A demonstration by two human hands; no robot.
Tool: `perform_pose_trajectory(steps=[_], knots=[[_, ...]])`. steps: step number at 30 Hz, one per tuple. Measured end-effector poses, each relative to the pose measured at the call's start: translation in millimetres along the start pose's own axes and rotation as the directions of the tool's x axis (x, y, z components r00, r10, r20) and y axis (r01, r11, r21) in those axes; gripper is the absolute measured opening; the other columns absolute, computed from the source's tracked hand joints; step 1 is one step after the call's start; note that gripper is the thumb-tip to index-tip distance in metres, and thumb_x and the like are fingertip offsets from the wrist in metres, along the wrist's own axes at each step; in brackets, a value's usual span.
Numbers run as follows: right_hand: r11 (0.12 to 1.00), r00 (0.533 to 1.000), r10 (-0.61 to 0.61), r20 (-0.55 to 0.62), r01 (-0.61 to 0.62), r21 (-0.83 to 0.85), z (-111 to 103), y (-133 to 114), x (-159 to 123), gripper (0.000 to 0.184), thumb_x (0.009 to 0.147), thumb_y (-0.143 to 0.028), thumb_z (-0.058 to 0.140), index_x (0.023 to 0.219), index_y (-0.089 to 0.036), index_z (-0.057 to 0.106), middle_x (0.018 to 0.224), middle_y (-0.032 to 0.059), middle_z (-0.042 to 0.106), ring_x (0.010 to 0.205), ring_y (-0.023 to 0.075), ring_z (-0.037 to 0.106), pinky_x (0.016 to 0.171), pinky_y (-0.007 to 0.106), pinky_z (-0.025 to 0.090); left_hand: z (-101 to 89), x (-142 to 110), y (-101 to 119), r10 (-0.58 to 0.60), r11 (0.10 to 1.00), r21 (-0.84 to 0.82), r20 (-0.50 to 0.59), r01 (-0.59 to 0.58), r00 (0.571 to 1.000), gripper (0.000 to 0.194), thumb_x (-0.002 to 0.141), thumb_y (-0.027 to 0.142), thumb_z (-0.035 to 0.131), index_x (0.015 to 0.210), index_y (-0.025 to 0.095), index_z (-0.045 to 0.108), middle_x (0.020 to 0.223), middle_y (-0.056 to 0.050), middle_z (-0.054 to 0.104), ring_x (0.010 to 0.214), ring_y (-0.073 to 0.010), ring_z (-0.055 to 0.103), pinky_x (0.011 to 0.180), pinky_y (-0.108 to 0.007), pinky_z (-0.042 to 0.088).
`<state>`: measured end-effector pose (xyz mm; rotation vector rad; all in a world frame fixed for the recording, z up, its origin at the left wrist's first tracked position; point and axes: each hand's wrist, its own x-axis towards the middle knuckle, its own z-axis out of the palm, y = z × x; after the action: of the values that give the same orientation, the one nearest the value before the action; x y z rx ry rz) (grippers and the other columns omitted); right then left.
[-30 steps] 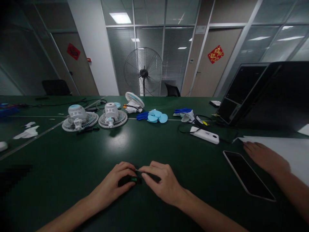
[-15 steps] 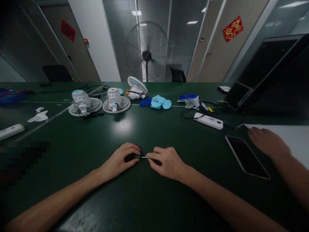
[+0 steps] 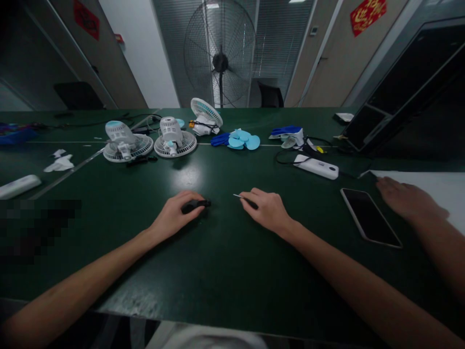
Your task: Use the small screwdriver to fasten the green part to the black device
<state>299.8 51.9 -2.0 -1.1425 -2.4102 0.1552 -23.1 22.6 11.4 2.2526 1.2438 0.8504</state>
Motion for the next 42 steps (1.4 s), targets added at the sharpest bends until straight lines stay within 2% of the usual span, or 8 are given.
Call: perform_pose_trajectory(steps=[4, 9, 15, 17, 20, 25, 36, 42], knots=[[0.981, 0.985, 0.173, -0.003, -0.172, -0.088, -5, 28, 10, 0.034, 0.105, -0.039, 0.051, 0.125, -0.02, 0.071, 0.099, 0.0075, 0.073, 0.08, 0.019, 0.066, 0.066, 0.03, 0.049, -17.6, 5, -29, -0.021, 0.994, 0.108, -0.04, 0.026, 0.999, 0.02, 0.096, 0.035, 0.063, 0.108, 0.021, 0.069, 0.117, -0.007, 0.068, 0.111, -0.024, 0.062, 0.1, -0.043, 0.048], [0.979, 0.987, 0.153, 0.042, -0.146, -0.143, -5, 25, 10, 0.036, 0.105, -0.04, 0.049, 0.129, -0.022, 0.069, 0.101, 0.0068, 0.072, 0.077, 0.0181, 0.065, 0.061, 0.029, 0.046, -19.0, 9, -47, 0.009, 0.985, 0.173, 0.014, -0.011, 1.0, 0.017, 0.095, 0.031, 0.062, 0.105, 0.02, 0.068, 0.117, -0.007, 0.067, 0.111, -0.0237, 0.061, 0.102, -0.044, 0.046], [0.976, 0.988, 0.148, 0.04, -0.14, -0.166, -4, 22, 9, 0.036, 0.106, -0.04, 0.047, 0.13, -0.022, 0.067, 0.099, 0.0054, 0.07, 0.076, 0.0171, 0.064, 0.06, 0.027, 0.043, -24.1, 3, -18, 0.051, 0.938, 0.344, -0.001, -0.047, 0.999, 0.025, 0.098, 0.037, 0.059, 0.114, 0.02, 0.067, 0.115, -0.008, 0.066, 0.109, -0.0253, 0.059, 0.099, -0.044, 0.046], [0.972, 0.987, 0.156, 0.028, -0.148, -0.18, -3, 22, 9, 0.036, 0.107, -0.041, 0.046, 0.13, -0.023, 0.067, 0.1, 0.0053, 0.07, 0.075, 0.0165, 0.063, 0.059, 0.027, 0.042, -24.9, -1, -4, 0.088, 0.912, 0.394, 0.086, -0.115, 0.992, 0.026, 0.1, 0.041, 0.057, 0.107, 0.02, 0.07, 0.108, -0.008, 0.067, 0.103, -0.0247, 0.061, 0.096, -0.043, 0.048], [0.965, 0.985, 0.171, 0.01, -0.165, -0.205, -2, 22, 9, 0.038, 0.108, -0.042, 0.043, 0.13, -0.023, 0.067, 0.103, 0.0061, 0.068, 0.075, 0.0161, 0.063, 0.058, 0.027, 0.042, -20.2, -8, 13, 0.118, 0.913, 0.348, 0.271, -0.212, 0.955, 0.03, 0.098, 0.047, 0.061, 0.109, 0.021, 0.072, 0.105, -0.006, 0.068, 0.1, -0.0228, 0.063, 0.092, -0.039, 0.05], [0.946, 0.977, 0.212, -0.028, -0.212, -0.246, -3, 22, 9, 0.038, 0.107, -0.043, 0.044, 0.13, -0.023, 0.068, 0.104, 0.0077, 0.067, 0.082, 0.0191, 0.063, 0.059, 0.028, 0.043, -10.8, -12, 19, 0.133, 0.92, 0.295, 0.38, -0.257, 0.915, 0.022, 0.104, 0.027, 0.052, 0.115, 0.021, 0.071, 0.11, -0.004, 0.069, 0.102, -0.0182, 0.065, 0.089, -0.031, 0.052], [0.951, 0.978, 0.21, -0.01, -0.207, -0.23, -2, 25, 10, 0.037, 0.107, -0.041, 0.046, 0.129, -0.023, 0.068, 0.106, 0.0076, 0.065, 0.08, 0.0179, 0.062, 0.058, 0.027, 0.044, -3.7, -6, 4, 0.229, 0.86, 0.386, 0.293, -0.334, 0.928, 0.009, 0.1, 0.022, 0.053, 0.1, 0.019, 0.062, 0.099, -0.005, 0.066, 0.095, -0.0199, 0.063, 0.087, -0.034, 0.051], [0.958, 0.978, 0.206, 0.001, -0.202, -0.205, -3, 24, 9, 0.038, 0.107, -0.042, 0.044, 0.13, -0.022, 0.067, 0.108, 0.0086, 0.065, 0.08, 0.0175, 0.062, 0.059, 0.027, 0.045, -10.5, -2, -4, 0.259, 0.842, 0.408, 0.267, -0.353, 0.928, 0.02, 0.107, 0.027, 0.041, 0.113, 0.02, 0.06, 0.133, -0.011, 0.063, 0.132, -0.024, 0.055, 0.11, -0.044, 0.046]])
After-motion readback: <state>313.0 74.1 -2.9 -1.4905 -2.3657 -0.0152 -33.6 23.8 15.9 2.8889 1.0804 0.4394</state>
